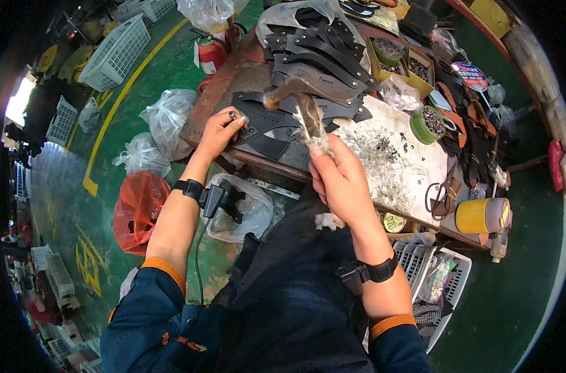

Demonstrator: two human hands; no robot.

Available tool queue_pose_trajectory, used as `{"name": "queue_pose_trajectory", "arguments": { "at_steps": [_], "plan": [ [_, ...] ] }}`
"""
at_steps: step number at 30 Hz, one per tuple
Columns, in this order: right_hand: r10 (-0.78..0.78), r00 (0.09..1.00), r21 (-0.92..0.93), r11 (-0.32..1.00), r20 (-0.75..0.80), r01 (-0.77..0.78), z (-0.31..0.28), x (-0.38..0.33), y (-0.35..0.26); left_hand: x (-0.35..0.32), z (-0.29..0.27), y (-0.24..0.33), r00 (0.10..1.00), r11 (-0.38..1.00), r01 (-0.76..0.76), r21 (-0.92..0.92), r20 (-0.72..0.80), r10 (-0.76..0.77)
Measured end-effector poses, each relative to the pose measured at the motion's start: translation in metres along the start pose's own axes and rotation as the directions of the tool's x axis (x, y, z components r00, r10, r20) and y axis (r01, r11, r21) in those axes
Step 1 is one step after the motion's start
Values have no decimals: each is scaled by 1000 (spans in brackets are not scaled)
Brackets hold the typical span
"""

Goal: The worker uses a hammer to flatten leather components on a metal plate and organizes them into plastic bags.

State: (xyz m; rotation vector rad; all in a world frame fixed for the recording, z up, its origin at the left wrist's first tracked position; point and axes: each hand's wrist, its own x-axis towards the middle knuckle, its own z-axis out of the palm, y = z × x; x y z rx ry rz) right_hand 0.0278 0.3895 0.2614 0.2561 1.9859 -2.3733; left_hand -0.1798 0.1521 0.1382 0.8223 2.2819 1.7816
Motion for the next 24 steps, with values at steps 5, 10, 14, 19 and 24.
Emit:
{"name": "queue_pose_trajectory", "arguments": {
  "at_steps": [5,10,14,19,24],
  "plan": [
    [31,998,-31,999,-54,-32,-4,-12,9,2,1,-5,992,985,-127,113,6,127],
    [-38,999,-88,996,-21,36,13,-12,-21,3,-3,-7,978,978,-188,93,105,178],
    [-597,802,4,802,-17,597,47,-5,-45,-2,-4,-6,981,982,-180,52,88,175],
    [-534,831,-525,668,155,527,38,46,25,2,3,-1,981,977,-192,95,50,188],
    [-103,995,-132,986,2,103,31,29,1,-1,-2,-9,969,952,-242,186,99,227]
  ]
}}
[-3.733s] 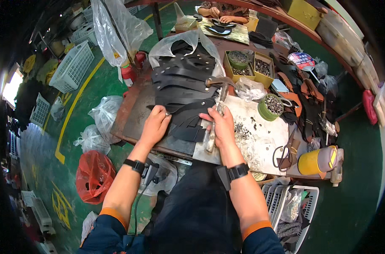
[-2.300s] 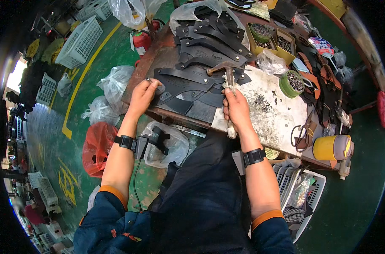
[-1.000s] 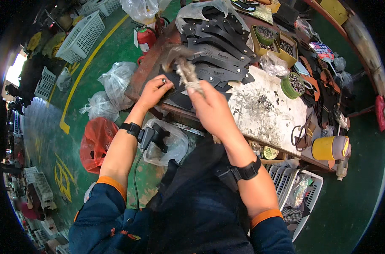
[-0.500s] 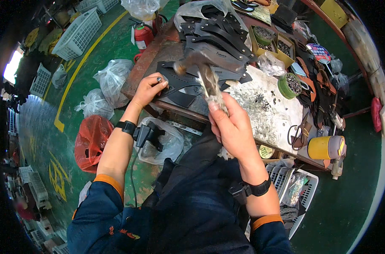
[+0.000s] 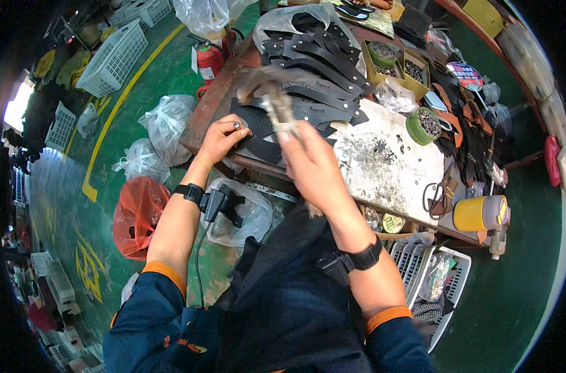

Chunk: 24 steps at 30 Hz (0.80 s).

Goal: The worker uses a hammer to flatten leather components on a metal plate and organizes them into plastic bags.

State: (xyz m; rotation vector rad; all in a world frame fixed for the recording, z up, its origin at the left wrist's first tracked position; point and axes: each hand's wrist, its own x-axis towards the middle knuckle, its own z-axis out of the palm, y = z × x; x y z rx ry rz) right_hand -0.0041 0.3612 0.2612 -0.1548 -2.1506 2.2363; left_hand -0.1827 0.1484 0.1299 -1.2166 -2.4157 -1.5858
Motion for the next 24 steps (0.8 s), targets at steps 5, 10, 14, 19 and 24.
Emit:
{"name": "queue_pose_trajectory", "arguments": {
  "at_steps": [5,10,14,19,24],
  "plan": [
    [29,992,232,973,-121,0,-43,-55,10,6,11,10,979,974,-157,162,-102,175],
    [200,953,150,974,-230,-168,-67,-94,43,9,18,23,995,934,-83,348,-29,100],
    [247,935,163,964,-254,-210,-75,-113,57,10,6,23,995,932,-103,346,37,96],
    [264,931,152,961,-251,-232,-77,-117,70,2,-23,16,971,981,-89,171,235,47],
    [279,934,136,958,-224,-254,-69,-110,77,-3,-18,19,977,976,-85,201,207,42]
  ]
}}
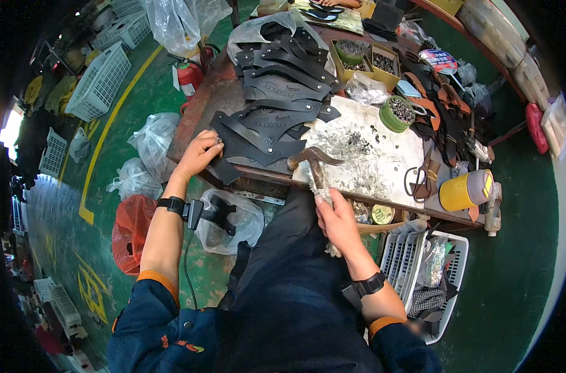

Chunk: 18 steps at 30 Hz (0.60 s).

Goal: The worker uses a hammer to flatten leather components on a metal plate and organizes them into plastic bags.

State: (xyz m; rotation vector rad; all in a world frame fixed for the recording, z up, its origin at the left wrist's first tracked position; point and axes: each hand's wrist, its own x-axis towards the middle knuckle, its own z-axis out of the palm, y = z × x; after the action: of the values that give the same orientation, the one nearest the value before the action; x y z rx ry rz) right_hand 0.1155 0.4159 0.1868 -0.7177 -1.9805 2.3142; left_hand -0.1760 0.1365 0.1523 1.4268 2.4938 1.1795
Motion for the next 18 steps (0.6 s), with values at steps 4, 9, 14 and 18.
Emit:
{"name": "queue_pose_trajectory", "arguments": {
  "at_steps": [4,9,14,18],
  "plan": [
    [-52,998,-101,993,24,54,10,1,-18,2,1,1,1000,1000,-15,-19,-11,15],
    [-407,910,-61,909,81,412,25,-17,-87,-1,-4,-7,1000,999,-11,-50,18,12],
    [-616,776,227,743,-137,630,42,-52,-118,-3,-2,-7,998,992,53,-117,44,-48],
    [-683,728,341,672,-57,657,44,-43,-80,-7,1,-10,998,997,-59,-54,-15,59]
  ]
}}
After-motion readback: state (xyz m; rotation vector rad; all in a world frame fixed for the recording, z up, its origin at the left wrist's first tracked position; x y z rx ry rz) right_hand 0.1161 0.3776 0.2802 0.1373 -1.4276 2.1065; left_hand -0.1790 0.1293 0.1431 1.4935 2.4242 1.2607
